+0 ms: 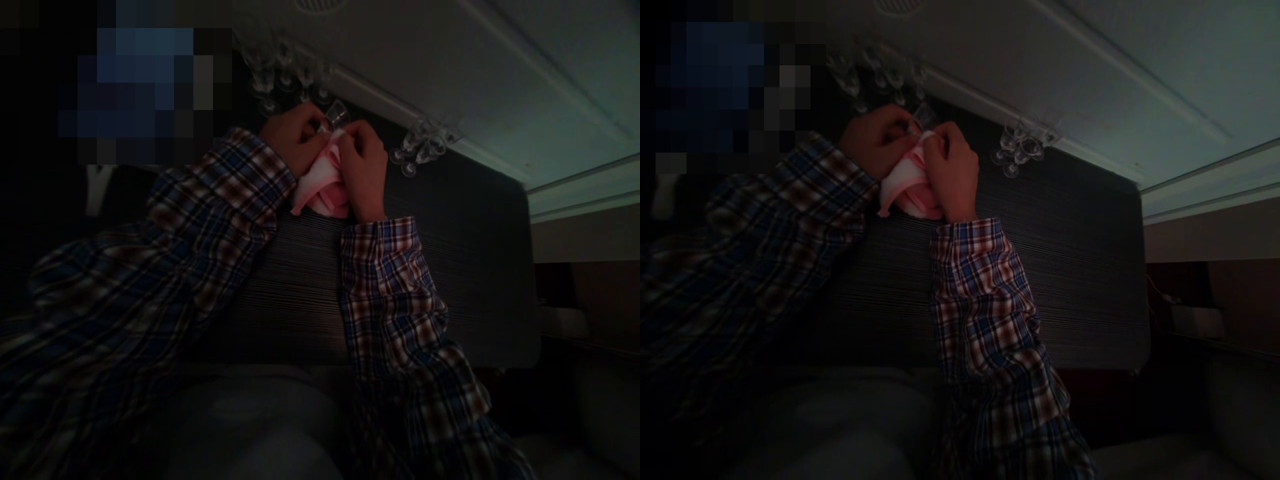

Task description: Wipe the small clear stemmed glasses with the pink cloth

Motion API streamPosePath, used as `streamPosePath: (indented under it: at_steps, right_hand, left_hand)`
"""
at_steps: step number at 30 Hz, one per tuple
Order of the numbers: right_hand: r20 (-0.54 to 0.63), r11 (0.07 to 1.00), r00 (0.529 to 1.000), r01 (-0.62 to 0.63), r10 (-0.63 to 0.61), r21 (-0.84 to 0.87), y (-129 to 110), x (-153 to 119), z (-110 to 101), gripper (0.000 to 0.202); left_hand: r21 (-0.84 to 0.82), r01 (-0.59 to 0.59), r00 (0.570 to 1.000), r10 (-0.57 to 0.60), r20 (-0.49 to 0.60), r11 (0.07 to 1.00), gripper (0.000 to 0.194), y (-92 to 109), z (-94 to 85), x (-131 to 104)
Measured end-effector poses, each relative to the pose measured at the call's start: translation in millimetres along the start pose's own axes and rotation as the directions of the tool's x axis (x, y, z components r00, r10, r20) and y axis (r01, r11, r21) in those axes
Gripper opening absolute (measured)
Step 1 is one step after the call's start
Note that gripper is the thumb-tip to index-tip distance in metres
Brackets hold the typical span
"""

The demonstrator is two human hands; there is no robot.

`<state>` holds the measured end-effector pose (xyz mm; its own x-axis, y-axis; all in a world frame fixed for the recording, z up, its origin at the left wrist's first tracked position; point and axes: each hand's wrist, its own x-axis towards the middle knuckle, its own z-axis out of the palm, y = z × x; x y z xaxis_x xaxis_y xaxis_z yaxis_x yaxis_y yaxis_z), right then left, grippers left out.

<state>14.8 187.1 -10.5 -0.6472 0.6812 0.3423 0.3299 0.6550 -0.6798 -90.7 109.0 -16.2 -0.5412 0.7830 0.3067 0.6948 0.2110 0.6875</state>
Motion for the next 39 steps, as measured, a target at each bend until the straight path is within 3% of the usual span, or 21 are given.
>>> streamPosePath:
  at_steps: [11, 27, 39]
  right_hand:
    - [0.077, 0.997, 0.994, -0.076, 0.077, -0.017, -4.4, -0.3, -3.2, 0.015]
    - [-0.041, 1.000, 0.999, 0.024, -0.024, 0.000, 1.0, 2.1, 1.4, 0.014]
    - [0.000, 0.998, 0.999, 0.042, -0.042, -0.052, 2.7, 3.7, 1.5, 0.015]
  left_hand:
    - [0.000, 0.017, 1.000, -0.017, 0.002, 1.000, 0.027, 1.2, -0.6, 0.5]
    - [-0.024, -0.037, 0.999, 0.036, -0.034, 0.999, 0.026, -2.3, 2.5, 1.2]
    - [-0.013, 0.006, 1.000, -0.006, 0.017, 1.000, 0.030, 2.3, -1.0, 1.1]
